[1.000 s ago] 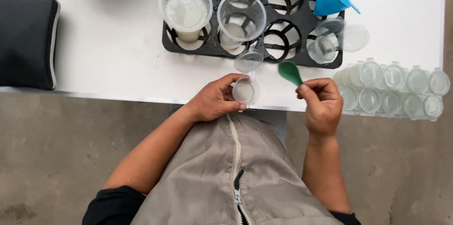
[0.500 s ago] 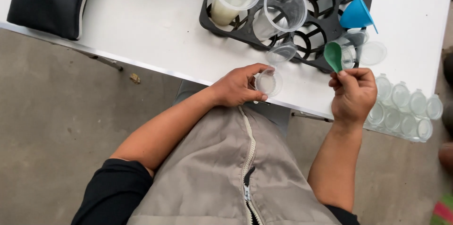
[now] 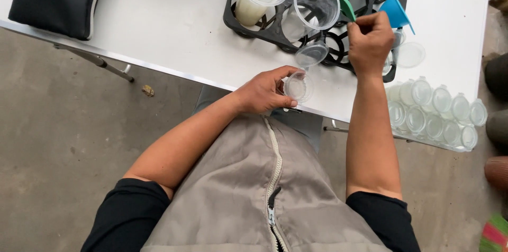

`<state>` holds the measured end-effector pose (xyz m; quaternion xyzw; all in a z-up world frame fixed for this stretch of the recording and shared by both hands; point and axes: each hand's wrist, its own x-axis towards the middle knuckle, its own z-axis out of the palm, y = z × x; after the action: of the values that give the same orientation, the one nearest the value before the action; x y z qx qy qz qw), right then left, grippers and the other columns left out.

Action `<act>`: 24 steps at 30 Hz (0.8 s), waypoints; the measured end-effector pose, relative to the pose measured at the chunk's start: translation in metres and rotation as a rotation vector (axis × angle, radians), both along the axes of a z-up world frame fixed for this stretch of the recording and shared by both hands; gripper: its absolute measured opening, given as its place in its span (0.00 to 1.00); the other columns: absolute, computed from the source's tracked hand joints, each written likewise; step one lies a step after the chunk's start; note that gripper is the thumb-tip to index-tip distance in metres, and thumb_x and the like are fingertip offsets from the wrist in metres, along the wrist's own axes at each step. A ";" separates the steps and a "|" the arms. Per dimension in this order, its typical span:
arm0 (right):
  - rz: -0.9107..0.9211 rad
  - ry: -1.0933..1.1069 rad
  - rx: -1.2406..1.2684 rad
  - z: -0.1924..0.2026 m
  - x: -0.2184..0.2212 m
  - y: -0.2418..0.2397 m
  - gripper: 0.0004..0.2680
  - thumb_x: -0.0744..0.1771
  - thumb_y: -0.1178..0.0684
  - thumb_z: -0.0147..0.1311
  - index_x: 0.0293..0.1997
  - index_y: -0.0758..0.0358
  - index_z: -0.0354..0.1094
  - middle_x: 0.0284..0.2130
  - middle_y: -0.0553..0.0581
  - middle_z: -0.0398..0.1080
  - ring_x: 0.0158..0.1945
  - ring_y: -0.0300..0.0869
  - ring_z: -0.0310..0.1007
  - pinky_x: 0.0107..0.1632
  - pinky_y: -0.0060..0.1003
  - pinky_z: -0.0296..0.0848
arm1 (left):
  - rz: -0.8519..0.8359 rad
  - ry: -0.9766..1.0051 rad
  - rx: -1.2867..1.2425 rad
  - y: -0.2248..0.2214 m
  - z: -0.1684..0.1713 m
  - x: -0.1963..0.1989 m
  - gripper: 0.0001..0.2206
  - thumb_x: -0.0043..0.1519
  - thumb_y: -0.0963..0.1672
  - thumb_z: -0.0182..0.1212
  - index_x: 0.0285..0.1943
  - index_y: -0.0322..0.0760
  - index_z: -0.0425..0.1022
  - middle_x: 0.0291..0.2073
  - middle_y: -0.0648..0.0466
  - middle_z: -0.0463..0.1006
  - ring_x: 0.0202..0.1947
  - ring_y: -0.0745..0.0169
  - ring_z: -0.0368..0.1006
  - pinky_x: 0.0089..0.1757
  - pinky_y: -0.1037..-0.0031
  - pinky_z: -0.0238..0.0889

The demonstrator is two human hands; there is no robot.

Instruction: Filling small plastic containers with growth medium using a spoon and sealing them with lids.

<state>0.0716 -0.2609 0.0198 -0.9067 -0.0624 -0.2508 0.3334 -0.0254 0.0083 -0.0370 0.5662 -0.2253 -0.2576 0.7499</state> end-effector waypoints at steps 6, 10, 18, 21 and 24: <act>0.144 -0.186 -0.382 -0.016 0.016 0.004 0.07 0.65 0.67 0.61 0.36 0.65 0.65 0.31 0.59 0.67 0.32 0.48 0.66 0.33 0.43 0.66 | -0.003 -0.002 -0.007 -0.002 -0.003 0.001 0.32 0.55 0.37 0.71 0.70 0.38 0.63 0.58 0.57 0.73 0.40 0.73 0.71 0.42 0.83 0.68; 0.180 -0.164 -0.457 -0.014 0.010 0.012 0.08 0.65 0.68 0.59 0.38 0.64 0.62 0.33 0.60 0.66 0.36 0.50 0.65 0.36 0.43 0.66 | -0.005 0.011 0.001 -0.001 -0.001 0.001 0.33 0.55 0.37 0.71 0.70 0.38 0.63 0.61 0.55 0.72 0.42 0.72 0.70 0.44 0.83 0.68; 0.266 -0.088 -0.420 -0.002 0.003 0.024 0.07 0.66 0.67 0.59 0.44 0.70 0.65 0.45 0.64 0.66 0.37 0.49 0.69 0.37 0.42 0.73 | -0.020 0.040 -0.016 -0.003 -0.001 0.003 0.33 0.55 0.38 0.71 0.70 0.36 0.62 0.60 0.53 0.73 0.46 0.70 0.72 0.48 0.80 0.69; 0.281 -0.102 -0.411 0.000 0.000 0.022 0.09 0.66 0.66 0.60 0.48 0.70 0.67 0.46 0.66 0.66 0.39 0.52 0.71 0.40 0.44 0.75 | -0.006 0.033 0.023 -0.003 0.001 0.003 0.32 0.55 0.38 0.71 0.70 0.39 0.63 0.59 0.54 0.74 0.45 0.71 0.72 0.48 0.81 0.70; 0.275 -0.092 -0.412 0.009 -0.007 0.021 0.11 0.65 0.65 0.61 0.51 0.72 0.67 0.47 0.67 0.64 0.43 0.54 0.70 0.44 0.44 0.77 | -0.002 0.046 0.066 -0.001 0.011 0.003 0.31 0.55 0.38 0.71 0.70 0.39 0.64 0.53 0.56 0.75 0.42 0.72 0.71 0.47 0.82 0.69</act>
<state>0.0645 -0.2400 0.0288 -0.9262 -0.2499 -0.2259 0.1692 -0.0224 0.0071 -0.0261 0.5845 -0.1999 -0.2786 0.7354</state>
